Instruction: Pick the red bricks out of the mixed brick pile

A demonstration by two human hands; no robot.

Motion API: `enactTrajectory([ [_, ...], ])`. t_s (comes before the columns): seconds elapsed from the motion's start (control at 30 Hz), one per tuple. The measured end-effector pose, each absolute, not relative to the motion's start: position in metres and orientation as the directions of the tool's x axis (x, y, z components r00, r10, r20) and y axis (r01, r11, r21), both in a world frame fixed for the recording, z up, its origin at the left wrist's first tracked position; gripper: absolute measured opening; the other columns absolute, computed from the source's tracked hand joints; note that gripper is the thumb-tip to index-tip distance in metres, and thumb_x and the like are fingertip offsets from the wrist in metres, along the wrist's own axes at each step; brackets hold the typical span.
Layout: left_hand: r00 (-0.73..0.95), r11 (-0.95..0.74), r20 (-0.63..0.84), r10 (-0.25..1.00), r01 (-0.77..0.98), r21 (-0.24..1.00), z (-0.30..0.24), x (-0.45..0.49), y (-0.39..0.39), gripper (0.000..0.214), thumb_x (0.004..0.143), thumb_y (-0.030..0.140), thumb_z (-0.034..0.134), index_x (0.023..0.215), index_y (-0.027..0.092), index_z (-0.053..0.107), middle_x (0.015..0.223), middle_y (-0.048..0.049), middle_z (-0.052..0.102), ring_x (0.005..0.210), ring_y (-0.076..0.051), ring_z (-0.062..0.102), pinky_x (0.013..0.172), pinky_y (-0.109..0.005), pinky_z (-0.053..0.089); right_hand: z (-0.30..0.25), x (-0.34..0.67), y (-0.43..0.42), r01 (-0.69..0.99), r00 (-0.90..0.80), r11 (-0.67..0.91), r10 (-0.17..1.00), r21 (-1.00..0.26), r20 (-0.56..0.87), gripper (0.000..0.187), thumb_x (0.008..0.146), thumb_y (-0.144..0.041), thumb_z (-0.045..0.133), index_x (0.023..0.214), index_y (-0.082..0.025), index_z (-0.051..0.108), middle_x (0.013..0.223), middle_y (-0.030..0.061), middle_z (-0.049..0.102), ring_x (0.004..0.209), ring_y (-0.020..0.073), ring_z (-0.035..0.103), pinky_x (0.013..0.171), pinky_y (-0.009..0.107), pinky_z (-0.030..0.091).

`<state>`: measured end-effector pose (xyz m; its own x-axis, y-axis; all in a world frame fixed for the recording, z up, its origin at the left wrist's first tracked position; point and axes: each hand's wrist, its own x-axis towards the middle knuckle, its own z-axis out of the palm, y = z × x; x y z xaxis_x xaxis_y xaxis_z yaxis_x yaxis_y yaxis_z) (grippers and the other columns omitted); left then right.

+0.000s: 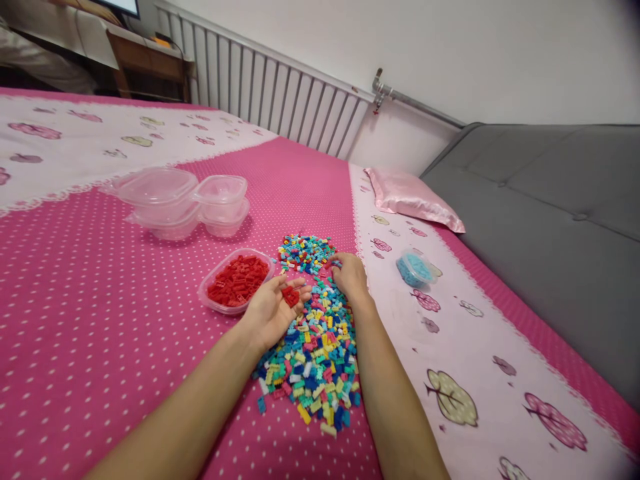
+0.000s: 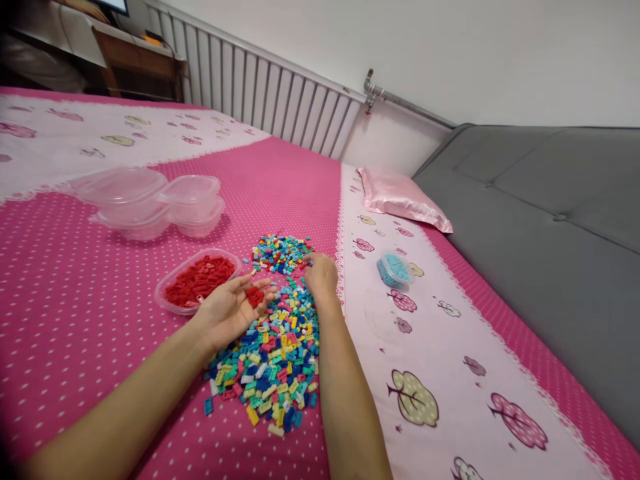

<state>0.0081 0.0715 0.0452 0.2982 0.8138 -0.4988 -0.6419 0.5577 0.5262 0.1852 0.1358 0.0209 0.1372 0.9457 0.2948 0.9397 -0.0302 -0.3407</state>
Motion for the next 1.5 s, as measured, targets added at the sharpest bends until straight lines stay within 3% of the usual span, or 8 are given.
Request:
enactTrajectory([
  [0.2,0.308,0.561,-0.496,0.812,-0.647,0.516,0.044,0.008,0.072,0.024,0.088,0.020,0.034,0.080,0.011,0.055,0.067,-0.0106,0.062,0.053,-0.012,0.057,0.046,-0.020,0.047,0.016,0.186,0.139,0.955,0.016,0.064,0.964,-0.289,0.267,0.021,0.076,-0.014,0.057,0.092,-0.020,0.070,0.101,0.0066,0.067,0.099,0.0214,0.057,0.093,0.034,0.039],
  [0.47,0.301,0.562,-0.505,0.809,-0.649,0.514,0.045,0.009,0.072,0.024,0.088,0.021,0.034,0.081,0.011,0.055,0.069,-0.0105,0.062,0.054,-0.012,0.057,0.046,-0.021,0.048,0.012,0.187,0.140,0.967,0.058,0.008,0.965,-0.253,0.255,0.010,0.077,-0.018,0.059,0.083,-0.018,0.066,0.093,0.0080,0.064,0.094,0.0217,0.055,0.085,0.033,0.040],
  [0.67,0.310,0.554,-0.481,0.820,-0.641,0.531,0.043,0.008,0.073,0.025,0.088,0.020,0.034,0.079,0.008,0.055,0.069,-0.0122,0.062,0.053,-0.012,0.057,0.048,-0.021,0.048,0.013,0.186,0.140,0.966,0.065,0.004,0.964,-0.260,0.256,0.011,0.082,-0.019,0.052,0.081,-0.016,0.063,0.092,0.0097,0.063,0.093,0.0214,0.053,0.085,0.034,0.039],
  [0.97,0.309,0.561,-0.500,0.809,-0.659,0.500,0.043,0.008,0.073,0.024,0.088,0.021,0.034,0.083,0.011,0.055,0.068,-0.0100,0.062,0.052,-0.012,0.057,0.045,-0.021,0.048,0.043,0.179,0.130,0.845,0.018,0.179,0.932,-0.504,0.362,0.010,0.079,-0.020,0.050,0.081,-0.018,0.060,0.093,0.0059,0.064,0.095,0.0197,0.056,0.089,0.034,0.039],
  [1.23,0.309,0.550,-0.481,0.820,-0.656,0.517,0.041,0.007,0.074,0.024,0.088,0.021,0.035,0.080,0.010,0.055,0.067,-0.0096,0.061,0.052,-0.012,0.057,0.048,-0.021,0.049,0.081,0.166,0.102,0.552,-0.060,0.374,0.909,-0.745,0.412,0.013,0.081,-0.029,0.051,0.085,-0.019,0.058,0.103,0.0062,0.064,0.104,0.0185,0.056,0.091,0.034,0.041],
  [1.5,0.303,0.546,-0.481,0.823,-0.659,0.518,0.042,0.008,0.073,0.023,0.088,0.020,0.035,0.080,0.011,0.055,0.065,-0.0083,0.060,0.052,-0.012,0.057,0.048,-0.021,0.050,0.107,0.150,0.074,0.427,-0.185,0.389,0.921,-0.816,0.342,0.009,0.082,-0.027,0.053,0.084,-0.018,0.057,0.111,0.0064,0.061,0.105,0.0170,0.056,0.092,0.035,0.041],
])
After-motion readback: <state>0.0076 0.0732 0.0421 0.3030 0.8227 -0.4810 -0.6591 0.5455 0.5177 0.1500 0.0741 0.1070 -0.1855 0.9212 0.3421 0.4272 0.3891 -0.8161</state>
